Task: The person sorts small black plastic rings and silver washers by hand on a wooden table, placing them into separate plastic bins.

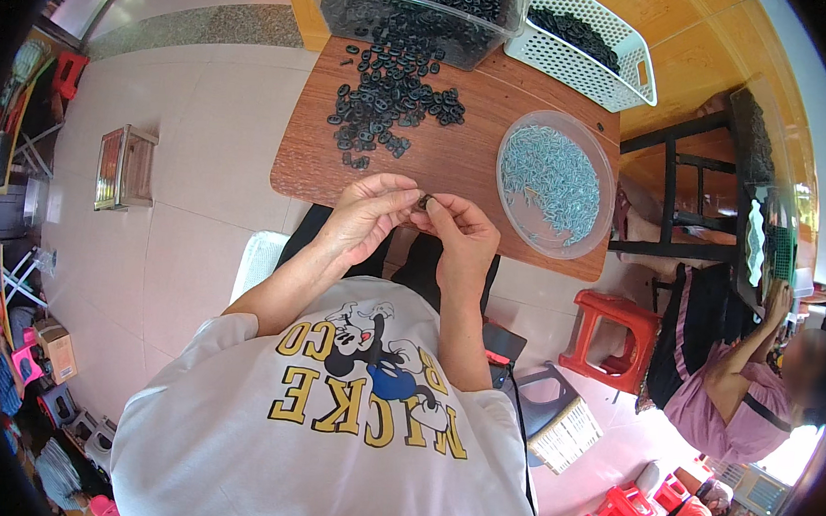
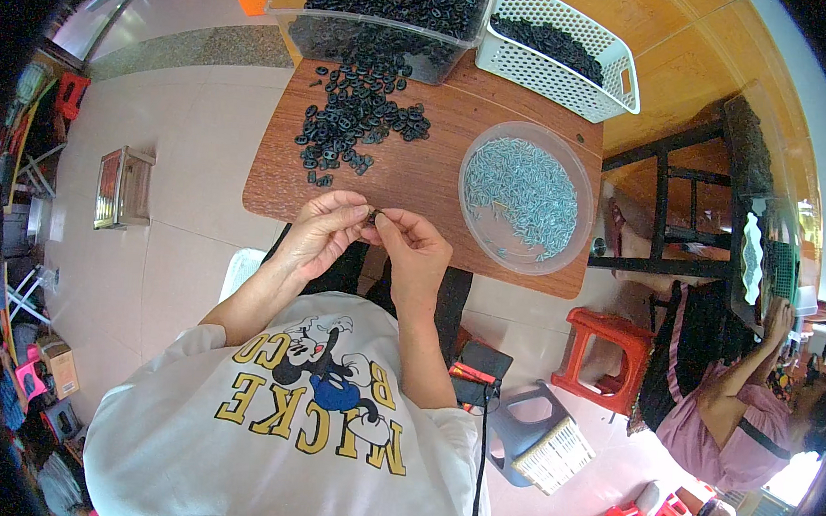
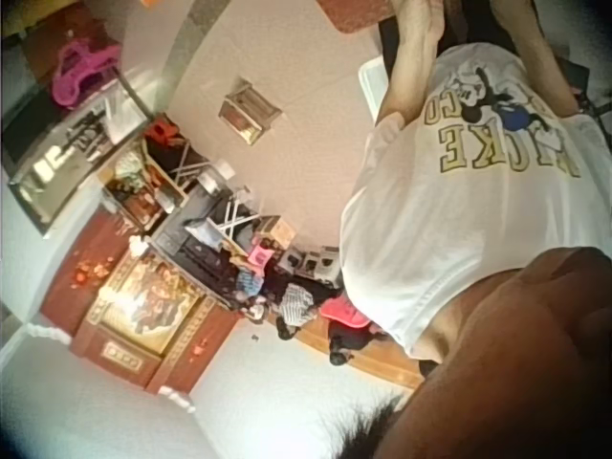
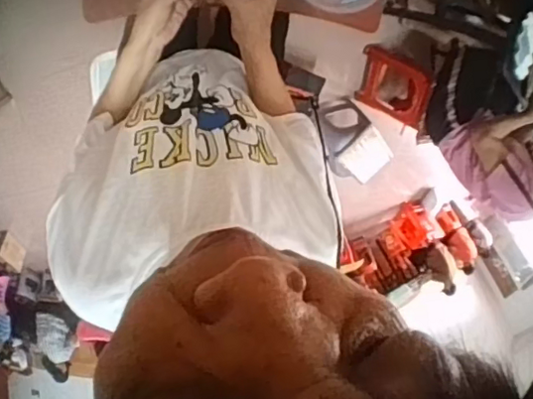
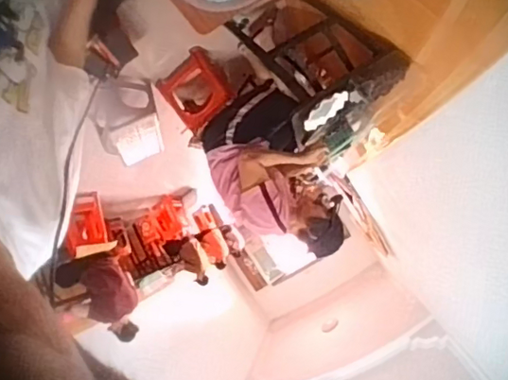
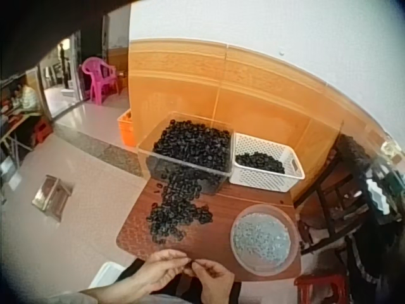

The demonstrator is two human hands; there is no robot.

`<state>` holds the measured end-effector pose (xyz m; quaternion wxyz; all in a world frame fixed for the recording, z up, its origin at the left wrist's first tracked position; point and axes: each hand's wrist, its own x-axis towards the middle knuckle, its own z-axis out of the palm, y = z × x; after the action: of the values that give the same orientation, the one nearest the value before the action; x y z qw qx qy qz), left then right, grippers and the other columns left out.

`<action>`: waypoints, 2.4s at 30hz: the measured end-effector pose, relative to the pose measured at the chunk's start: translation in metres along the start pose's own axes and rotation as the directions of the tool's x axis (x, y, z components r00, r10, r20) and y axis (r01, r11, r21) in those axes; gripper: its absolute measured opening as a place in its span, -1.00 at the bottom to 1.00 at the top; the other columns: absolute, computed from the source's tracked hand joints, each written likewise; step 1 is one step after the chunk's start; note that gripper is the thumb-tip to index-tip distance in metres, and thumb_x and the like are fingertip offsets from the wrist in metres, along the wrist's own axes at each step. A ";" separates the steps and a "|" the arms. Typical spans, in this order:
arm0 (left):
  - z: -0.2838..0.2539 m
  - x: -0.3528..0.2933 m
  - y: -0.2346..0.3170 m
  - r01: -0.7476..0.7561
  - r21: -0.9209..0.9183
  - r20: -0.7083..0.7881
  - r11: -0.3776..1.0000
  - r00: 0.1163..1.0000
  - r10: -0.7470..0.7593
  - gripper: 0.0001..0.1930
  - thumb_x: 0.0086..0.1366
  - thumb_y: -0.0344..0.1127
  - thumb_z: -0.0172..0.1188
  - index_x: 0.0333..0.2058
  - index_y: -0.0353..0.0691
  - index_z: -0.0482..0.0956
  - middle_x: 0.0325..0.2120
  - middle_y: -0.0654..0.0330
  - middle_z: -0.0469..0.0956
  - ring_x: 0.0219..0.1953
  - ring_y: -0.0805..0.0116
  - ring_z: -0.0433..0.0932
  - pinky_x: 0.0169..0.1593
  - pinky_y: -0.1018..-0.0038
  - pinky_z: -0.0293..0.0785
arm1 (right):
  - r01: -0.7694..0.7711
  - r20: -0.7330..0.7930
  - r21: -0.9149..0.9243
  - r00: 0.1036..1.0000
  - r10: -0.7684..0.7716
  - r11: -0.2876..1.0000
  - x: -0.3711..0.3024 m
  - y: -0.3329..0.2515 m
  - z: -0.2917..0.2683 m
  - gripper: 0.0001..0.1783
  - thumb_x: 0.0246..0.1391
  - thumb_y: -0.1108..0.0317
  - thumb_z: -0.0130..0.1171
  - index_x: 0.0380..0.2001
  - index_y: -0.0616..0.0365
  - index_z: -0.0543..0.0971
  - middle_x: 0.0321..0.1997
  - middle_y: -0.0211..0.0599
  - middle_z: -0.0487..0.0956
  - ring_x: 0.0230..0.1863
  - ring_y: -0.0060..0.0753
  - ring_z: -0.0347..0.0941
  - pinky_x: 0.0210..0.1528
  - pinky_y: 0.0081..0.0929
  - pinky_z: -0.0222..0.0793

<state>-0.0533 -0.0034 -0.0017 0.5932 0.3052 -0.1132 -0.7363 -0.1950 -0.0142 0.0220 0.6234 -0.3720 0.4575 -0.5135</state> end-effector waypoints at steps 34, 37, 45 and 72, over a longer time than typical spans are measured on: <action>-0.006 -0.005 -0.015 -0.189 0.356 -0.062 0.915 0.972 0.225 -0.85 0.15 -0.56 0.18 -0.27 -0.42 0.54 -0.42 0.06 0.59 -0.42 0.41 0.59 -0.29 0.54 0.54 | 0.041 0.015 -0.136 0.999 -0.040 0.990 -0.007 0.020 -0.007 -0.87 0.04 0.54 0.15 -0.32 0.38 0.57 -0.43 -0.25 0.59 -0.46 -0.53 0.51 -0.37 -0.67 0.43; -0.010 -0.006 -0.016 -0.185 0.363 -0.061 0.913 0.973 0.221 -0.83 0.15 -0.54 0.19 -0.25 -0.42 0.54 -0.41 0.08 0.59 -0.40 0.43 0.59 -0.29 0.56 0.53 | 0.024 -0.005 -0.133 1.000 -0.025 0.991 -0.010 0.022 0.001 -0.88 0.04 0.54 0.15 -0.33 0.37 0.57 -0.44 -0.26 0.59 -0.48 -0.55 0.50 -0.39 -0.69 0.41; -0.005 -0.002 -0.005 -0.075 0.228 -0.086 0.971 0.992 0.097 -0.84 0.20 -0.48 0.17 -0.24 -0.38 0.54 -0.43 0.12 0.59 -0.41 0.46 0.57 -0.30 0.59 0.51 | 0.016 -0.047 -0.024 0.999 -0.017 1.000 0.000 0.029 0.005 -0.88 0.05 0.53 0.15 -0.33 0.36 0.57 -0.45 -0.26 0.59 -0.49 -0.55 0.50 -0.38 -0.65 0.45; -0.020 0.000 0.031 -0.141 0.523 -0.074 0.841 0.975 0.210 -0.65 0.11 -0.49 0.25 -0.09 -0.39 0.50 -0.35 0.14 0.60 -0.41 0.49 0.54 -0.30 0.54 0.49 | 0.030 -0.063 -0.047 0.997 -0.033 0.998 0.000 0.032 -0.003 -0.89 0.03 0.55 0.16 -0.34 0.35 0.58 -0.44 -0.26 0.59 -0.52 -0.59 0.46 -0.40 -0.69 0.39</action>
<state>-0.0167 -0.0083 -0.0013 0.5611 0.4872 -0.2948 -0.6007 -0.1881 -0.0083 -0.0086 0.5916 -0.3766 0.4829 -0.5244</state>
